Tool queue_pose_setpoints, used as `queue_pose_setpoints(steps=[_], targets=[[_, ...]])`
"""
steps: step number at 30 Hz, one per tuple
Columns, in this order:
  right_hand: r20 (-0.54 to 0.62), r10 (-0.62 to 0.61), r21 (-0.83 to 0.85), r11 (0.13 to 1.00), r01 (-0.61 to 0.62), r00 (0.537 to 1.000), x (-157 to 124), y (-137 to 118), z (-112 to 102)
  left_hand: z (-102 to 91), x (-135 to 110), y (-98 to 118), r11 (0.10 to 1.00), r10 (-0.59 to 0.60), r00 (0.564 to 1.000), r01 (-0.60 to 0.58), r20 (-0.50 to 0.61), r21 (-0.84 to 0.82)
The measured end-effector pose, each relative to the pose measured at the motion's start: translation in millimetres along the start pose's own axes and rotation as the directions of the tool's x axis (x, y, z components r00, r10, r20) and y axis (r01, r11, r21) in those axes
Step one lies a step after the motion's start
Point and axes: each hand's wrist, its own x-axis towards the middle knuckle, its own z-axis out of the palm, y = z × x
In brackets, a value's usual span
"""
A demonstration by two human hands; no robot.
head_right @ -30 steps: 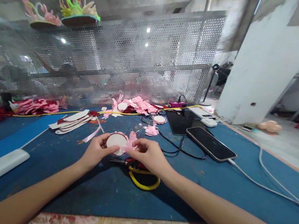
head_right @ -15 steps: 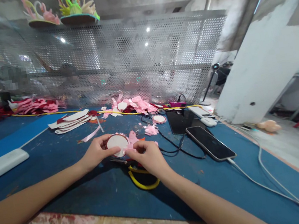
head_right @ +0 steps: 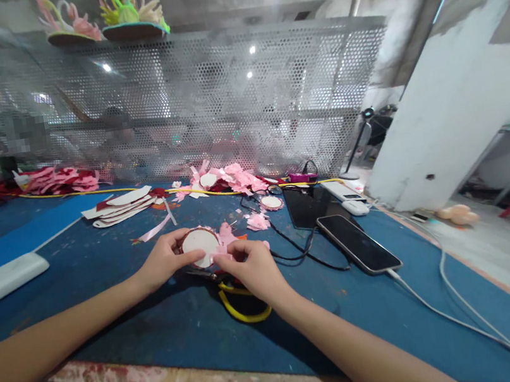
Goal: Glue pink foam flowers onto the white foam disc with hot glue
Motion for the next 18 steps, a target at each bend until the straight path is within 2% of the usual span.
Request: queue_pose_setpoints(steps=[18], targets=[[0.005, -0.021, -0.027, 0.999, 0.021, 1.000, -0.4, -1.0, 1.8, 3.8, -2.4, 0.3, 0.999, -0.035, 0.998, 0.036, 0.050, -0.024]])
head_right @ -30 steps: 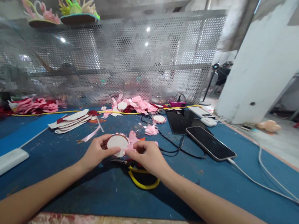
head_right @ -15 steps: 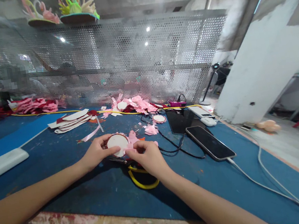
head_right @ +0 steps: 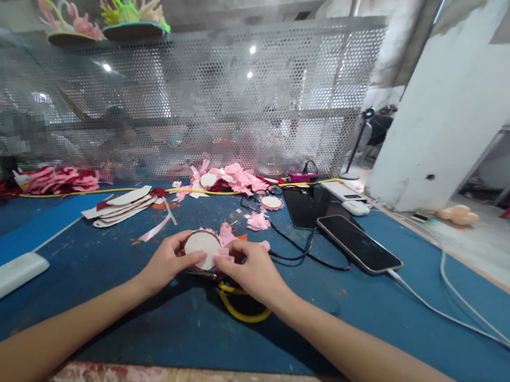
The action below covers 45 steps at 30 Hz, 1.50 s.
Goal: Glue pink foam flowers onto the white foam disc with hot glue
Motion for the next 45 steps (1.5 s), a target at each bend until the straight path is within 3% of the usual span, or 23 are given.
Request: queue_pose_setpoints(steps=[16, 30, 33, 37, 40, 43, 45], targets=[[-0.012, -0.040, -0.036, 0.999, 0.040, 0.999, 0, 3, 2, -0.5, 0, -1, 0.999, 0.040, 0.999, -0.040, -0.012, 0.010], [0.035, -0.009, 0.045, 0.999, 0.007, 0.999, 0, 2, 1, -0.8, 0, 0, 1.000, 0.021, 1.000, -0.021, 0.011, 0.003], [-0.009, -0.029, 0.055, 0.998, 0.029, 1.000, 3, 1, -3, -1.9, 2, 0, 1.000, 0.022, 1.000, -0.022, 0.000, -0.006], [-0.214, -0.042, 0.048, 0.997, 0.053, 0.976, 15, 11, -19, -17.0, 12, -3, 1.000, 0.015, 0.988, -0.018, -0.156, -0.019], [-0.316, -0.045, 0.005, 0.999, 0.050, 0.948, 27, 22, -33, -36.1, 23, -11, 0.995, -0.096, 0.972, 0.095, -0.214, -0.016], [-0.291, -0.087, -0.075, 0.995, 0.068, 0.953, 32, 23, -43, -52.1, 31, -19, 0.963, -0.226, 0.958, 0.247, -0.177, 0.110], [-0.156, -0.188, -0.214, 0.965, 0.153, 0.970, 28, 14, -48, -59.8, 34, -20, 0.930, -0.217, 0.959, 0.260, -0.183, 0.259]])
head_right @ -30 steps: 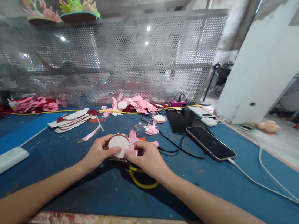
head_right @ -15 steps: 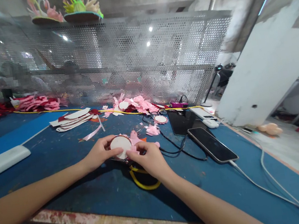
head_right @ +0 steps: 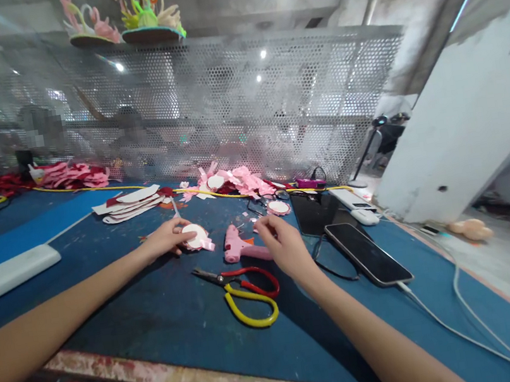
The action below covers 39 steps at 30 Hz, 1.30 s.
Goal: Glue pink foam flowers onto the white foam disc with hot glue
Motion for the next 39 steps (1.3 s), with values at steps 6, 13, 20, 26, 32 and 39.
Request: queue_pose_setpoints(steps=[6, 13, 20, 26, 32, 39], targets=[[0.636, 0.054, -0.329, 0.921, 0.207, 0.769, -25, -42, -13, -34.2, 4, 5, 0.764, 0.277, 0.932, -0.068, -0.231, 0.642], [0.543, 0.239, -0.608, 0.773, 0.181, 0.805, -36, -43, 3, -73.5, 21, -20, 0.832, 0.162, 0.940, 0.033, -0.300, 0.553], [0.403, 0.094, -0.541, 0.826, 0.155, 0.910, -29, -38, 9, -65.9, 22, -10, 0.976, 0.107, 0.971, -0.062, -0.213, 0.208], [0.240, -0.039, -0.244, 0.965, 0.099, 0.970, -21, -23, 10, -39.2, 6, 13, 0.963, 0.190, 0.977, -0.205, -0.094, -0.178], [0.224, 0.002, -0.271, 0.961, 0.061, 0.975, -15, -21, 8, -22.4, -10, 25, 0.909, 0.194, 0.977, -0.145, 0.088, -0.390], [0.413, 0.101, -0.180, 0.983, -0.028, 0.905, -17, -25, 4, -15.8, -18, 27, 0.912, 0.334, 0.938, -0.295, 0.096, -0.286]])
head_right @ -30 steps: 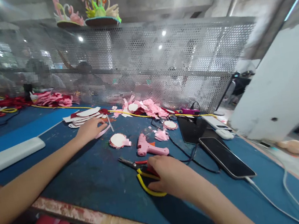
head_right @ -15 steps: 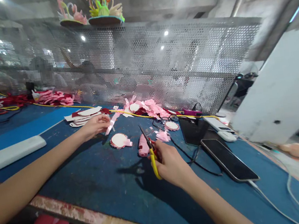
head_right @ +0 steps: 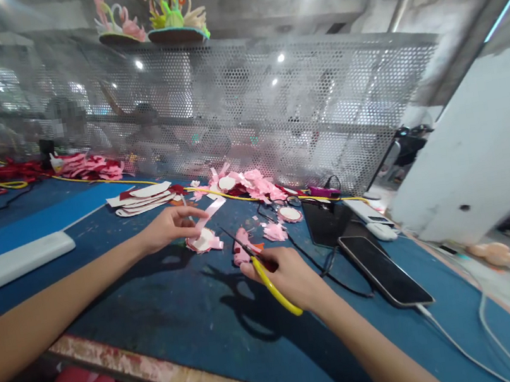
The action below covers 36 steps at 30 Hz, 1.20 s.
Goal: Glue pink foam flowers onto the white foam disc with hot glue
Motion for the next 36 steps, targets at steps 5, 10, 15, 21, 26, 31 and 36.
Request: queue_pose_setpoints(steps=[5, 10, 15, 21, 26, 31, 36], targets=[[0.097, 0.021, 0.009, 1.000, -0.022, 0.995, -3, -6, 6, 8.7, -5, 3, 0.998, 0.032, 0.999, -0.034, 0.039, 0.051], [0.125, 0.031, 0.038, 0.999, -0.036, 0.992, -6, -13, 6, 15.4, -8, 1, 0.995, 0.097, 0.986, -0.097, 0.136, -0.008], [0.124, 0.006, 0.011, 1.000, -0.008, 0.992, -5, -9, 8, 21.1, -11, 1, 0.996, 0.087, 0.973, -0.088, 0.214, -0.006], [0.139, 0.027, 0.009, 1.000, -0.029, 0.990, -4, -7, 10, 28.9, -16, 3, 0.996, 0.087, 0.970, -0.089, 0.226, -0.001], [0.156, 0.044, 0.012, 0.999, -0.046, 0.987, -4, -9, 11, 30.1, -17, 4, 0.997, 0.079, 0.971, -0.078, 0.227, -0.014], [0.203, 0.111, 0.091, 0.987, -0.132, 0.973, -5, -10, 14, 29.0, -17, 3, 0.996, 0.084, 0.968, -0.084, 0.235, -0.013], [0.342, 0.227, 0.222, 0.923, -0.313, 0.912, -8, -15, 14, 28.5, -16, 1, 0.997, 0.083, 0.966, -0.080, 0.244, -0.022]])
